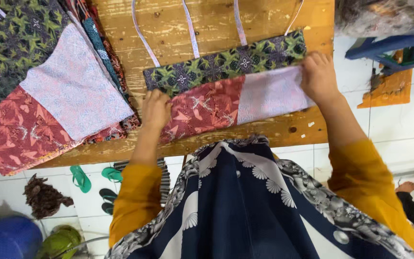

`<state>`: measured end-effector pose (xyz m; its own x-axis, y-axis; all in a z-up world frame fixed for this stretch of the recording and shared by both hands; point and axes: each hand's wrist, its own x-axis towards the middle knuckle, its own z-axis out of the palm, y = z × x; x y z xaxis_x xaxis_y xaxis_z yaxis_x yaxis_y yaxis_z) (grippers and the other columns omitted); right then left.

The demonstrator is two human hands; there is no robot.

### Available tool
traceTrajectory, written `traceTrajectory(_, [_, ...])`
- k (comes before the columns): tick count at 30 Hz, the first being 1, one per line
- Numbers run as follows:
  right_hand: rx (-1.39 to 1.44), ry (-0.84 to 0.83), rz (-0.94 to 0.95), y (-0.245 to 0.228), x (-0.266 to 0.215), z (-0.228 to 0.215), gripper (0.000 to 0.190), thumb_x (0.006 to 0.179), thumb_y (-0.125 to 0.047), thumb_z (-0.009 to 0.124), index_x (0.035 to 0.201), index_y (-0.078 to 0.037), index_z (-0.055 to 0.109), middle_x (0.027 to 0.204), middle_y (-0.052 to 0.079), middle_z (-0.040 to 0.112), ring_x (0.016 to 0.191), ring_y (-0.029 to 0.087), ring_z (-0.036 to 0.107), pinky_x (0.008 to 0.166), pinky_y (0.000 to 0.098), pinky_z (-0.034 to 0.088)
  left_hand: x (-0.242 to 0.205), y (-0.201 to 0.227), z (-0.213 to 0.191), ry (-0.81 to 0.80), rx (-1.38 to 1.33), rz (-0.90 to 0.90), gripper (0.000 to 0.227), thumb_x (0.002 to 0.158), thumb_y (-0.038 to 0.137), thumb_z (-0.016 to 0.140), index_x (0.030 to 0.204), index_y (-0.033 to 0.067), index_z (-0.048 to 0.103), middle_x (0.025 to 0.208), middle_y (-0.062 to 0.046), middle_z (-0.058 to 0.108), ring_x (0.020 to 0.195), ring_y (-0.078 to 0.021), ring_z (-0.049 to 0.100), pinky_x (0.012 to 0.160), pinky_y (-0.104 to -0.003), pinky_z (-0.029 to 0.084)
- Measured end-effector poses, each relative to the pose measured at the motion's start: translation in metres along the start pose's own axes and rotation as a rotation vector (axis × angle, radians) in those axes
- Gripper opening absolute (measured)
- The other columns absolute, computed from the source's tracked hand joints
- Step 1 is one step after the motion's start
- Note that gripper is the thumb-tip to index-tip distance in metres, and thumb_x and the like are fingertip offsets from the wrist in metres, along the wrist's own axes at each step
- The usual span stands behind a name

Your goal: The person folds multiple patterned tote bags on a wooden table. They pick up each bag, fold it into a compact rectangular shape, and place it on a growing stack. The process is repeated for several bags with different patterns.

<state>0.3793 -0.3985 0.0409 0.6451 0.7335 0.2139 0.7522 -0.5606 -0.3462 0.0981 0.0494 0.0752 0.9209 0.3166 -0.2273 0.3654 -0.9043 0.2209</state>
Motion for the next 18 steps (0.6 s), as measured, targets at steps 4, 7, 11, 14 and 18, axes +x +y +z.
traceTrajectory(4, [0.145,-0.165,0.17,0.003,-0.065,-0.05,0.007,0.101,-0.004,0.063,0.107,-0.004,0.067,0.097,0.02,0.067,0.094,0.043,0.063,0.085,0.0502,0.051,-0.054,-0.013,-0.048,0.078,-0.285,0.225,0.005,0.093,0.012,0.07,0.089,0.0103,0.071,0.089,-0.009,0.07,0.086,-0.0302,0.068,0.094,-0.049,0.045])
traceTrajectory(7, [0.312,-0.395,0.125,0.005,-0.114,-0.064,0.013,0.083,-0.006,0.067,0.091,-0.013,0.074,0.094,0.014,0.076,0.093,0.034,0.072,0.087,0.043,0.057,-0.105,-0.002,-0.05,-0.137,-0.299,0.35,0.007,0.084,0.012,0.071,0.084,0.0161,0.076,0.092,-0.008,0.075,0.089,-0.0307,0.071,0.085,-0.046,0.053])
traceTrajectory(11, [0.267,-0.741,0.394,0.025,-0.084,-0.014,0.037,0.071,0.002,0.065,0.103,-0.014,0.075,0.091,0.014,0.078,0.088,0.028,0.073,0.077,0.0407,0.057,-0.073,-0.011,-0.022,-0.397,-0.568,0.081,0.031,0.08,0.022,0.081,0.106,0.0065,0.072,0.111,-0.013,0.072,0.091,-0.0287,0.071,0.081,-0.042,0.056])
traceTrajectory(14, [0.559,-0.152,0.576,0.064,0.01,0.035,0.017,0.115,-0.018,0.061,0.109,-0.003,0.068,0.085,0.013,0.071,0.073,0.018,0.065,0.061,0.0337,0.05,0.031,-0.049,0.003,0.165,-0.873,-0.275,0.035,0.11,0.029,0.061,0.134,0.0037,0.06,0.097,-0.008,0.068,0.082,-0.0221,0.068,0.074,-0.037,0.055])
traceTrajectory(18, [1.1,0.095,0.854,0.086,0.143,0.095,0.035,0.099,-0.01,0.06,0.133,-0.008,0.056,0.079,0.004,0.068,0.051,0.01,0.059,0.04,0.0262,0.042,0.139,-0.069,0.039,0.462,-0.895,-0.453,0.051,0.09,0.025,0.075,0.132,0.0085,0.051,0.105,-0.004,0.068,0.089,-0.0272,0.072,0.069,-0.043,0.06])
